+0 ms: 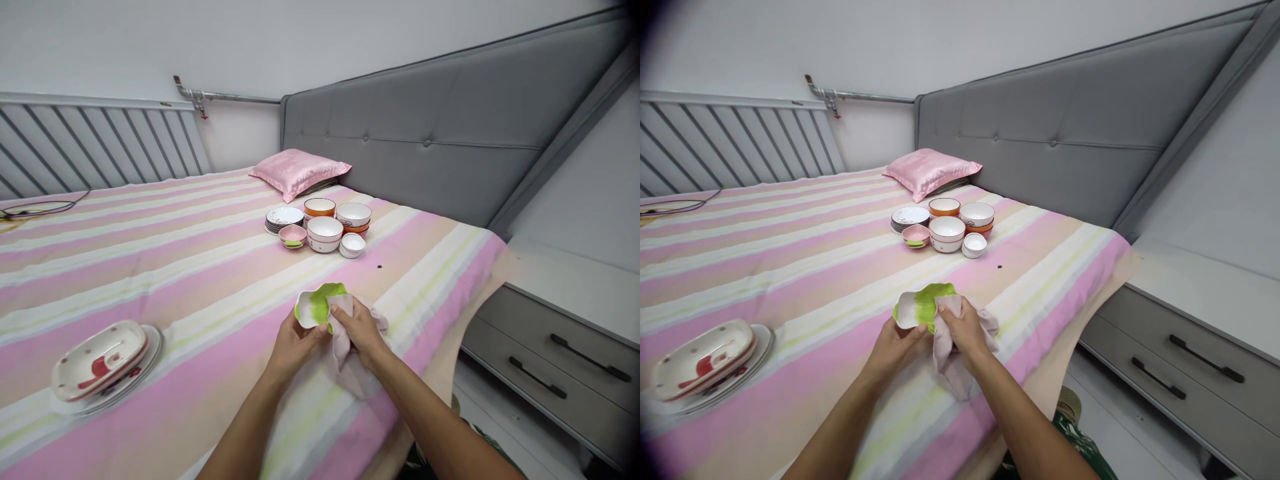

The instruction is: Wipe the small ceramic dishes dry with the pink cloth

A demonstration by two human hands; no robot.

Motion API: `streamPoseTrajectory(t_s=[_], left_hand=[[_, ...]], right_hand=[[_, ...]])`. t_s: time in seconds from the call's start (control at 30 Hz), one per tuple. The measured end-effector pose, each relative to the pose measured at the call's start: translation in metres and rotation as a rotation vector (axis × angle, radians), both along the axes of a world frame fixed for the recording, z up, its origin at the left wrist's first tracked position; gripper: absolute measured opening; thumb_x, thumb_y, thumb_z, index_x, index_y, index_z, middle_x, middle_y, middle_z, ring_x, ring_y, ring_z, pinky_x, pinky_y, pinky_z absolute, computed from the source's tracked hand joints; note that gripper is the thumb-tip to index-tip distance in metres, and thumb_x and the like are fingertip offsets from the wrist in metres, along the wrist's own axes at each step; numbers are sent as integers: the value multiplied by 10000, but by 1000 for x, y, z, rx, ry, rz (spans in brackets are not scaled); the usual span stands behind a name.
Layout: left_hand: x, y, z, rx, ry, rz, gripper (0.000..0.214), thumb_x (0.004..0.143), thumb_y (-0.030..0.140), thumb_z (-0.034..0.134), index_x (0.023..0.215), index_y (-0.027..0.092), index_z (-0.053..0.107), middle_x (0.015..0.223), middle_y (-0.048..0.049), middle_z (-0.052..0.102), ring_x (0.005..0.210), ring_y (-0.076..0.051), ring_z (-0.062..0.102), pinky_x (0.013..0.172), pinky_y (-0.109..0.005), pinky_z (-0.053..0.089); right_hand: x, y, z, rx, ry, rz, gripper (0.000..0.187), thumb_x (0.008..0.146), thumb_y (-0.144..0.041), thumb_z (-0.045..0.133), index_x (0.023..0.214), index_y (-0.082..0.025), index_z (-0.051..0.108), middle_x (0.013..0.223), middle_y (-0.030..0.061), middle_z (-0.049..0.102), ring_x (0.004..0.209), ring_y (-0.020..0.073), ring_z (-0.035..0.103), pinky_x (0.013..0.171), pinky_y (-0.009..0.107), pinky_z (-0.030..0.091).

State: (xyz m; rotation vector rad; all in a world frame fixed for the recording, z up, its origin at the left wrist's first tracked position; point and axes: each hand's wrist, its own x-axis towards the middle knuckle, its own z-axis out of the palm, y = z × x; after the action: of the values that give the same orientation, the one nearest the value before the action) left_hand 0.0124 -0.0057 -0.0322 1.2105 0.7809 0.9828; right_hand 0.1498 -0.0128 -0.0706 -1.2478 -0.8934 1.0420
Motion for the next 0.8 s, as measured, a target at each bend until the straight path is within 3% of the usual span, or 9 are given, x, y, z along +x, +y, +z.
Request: streamPoseTrajectory(t_s=[0.17, 0.47, 0.63, 0.8], left_hand=[[-3, 0, 2, 21, -11, -32, 492, 666, 275, 682, 1111, 117, 545, 1153, -143, 587, 1037, -261, 549, 868, -352, 431], [-4, 2, -1, -1, -88, 22, 495, 633, 256, 712, 1081, 129, 545, 1076, -126, 633, 969, -248, 591, 830, -340, 457], [-3, 2, 2, -31, -155, 94, 504, 674, 308, 681, 1116, 144, 502, 922, -102, 682, 805, -222, 645, 702, -317, 497], [-4, 1, 3, -43, -157, 125, 400, 723, 337, 628, 1063, 139, 554, 833, -81, 691, 723, -198, 649, 635, -285, 489]], right_hand=[[2, 0, 2, 5, -145, -68, 324, 769, -475, 487, 896, -191, 576, 826, 42, 648, 767, 194, 599, 662, 294, 464], [7, 1, 10, 15, -438, -174, 363, 843, -474, 332, 771, -189, 544, 758, 50, 613, 718, 191, 549, 646, 289, 414], [5, -3, 19, 3, -563, -94, 226, 840, -396, 346, 736, -217, 437, 665, 3, 539, 664, 182, 522, 621, 282, 385], [2, -6, 23, -9, -606, -19, 137, 829, -354, 371, 804, -223, 406, 702, 1, 543, 689, 190, 534, 622, 279, 373]])
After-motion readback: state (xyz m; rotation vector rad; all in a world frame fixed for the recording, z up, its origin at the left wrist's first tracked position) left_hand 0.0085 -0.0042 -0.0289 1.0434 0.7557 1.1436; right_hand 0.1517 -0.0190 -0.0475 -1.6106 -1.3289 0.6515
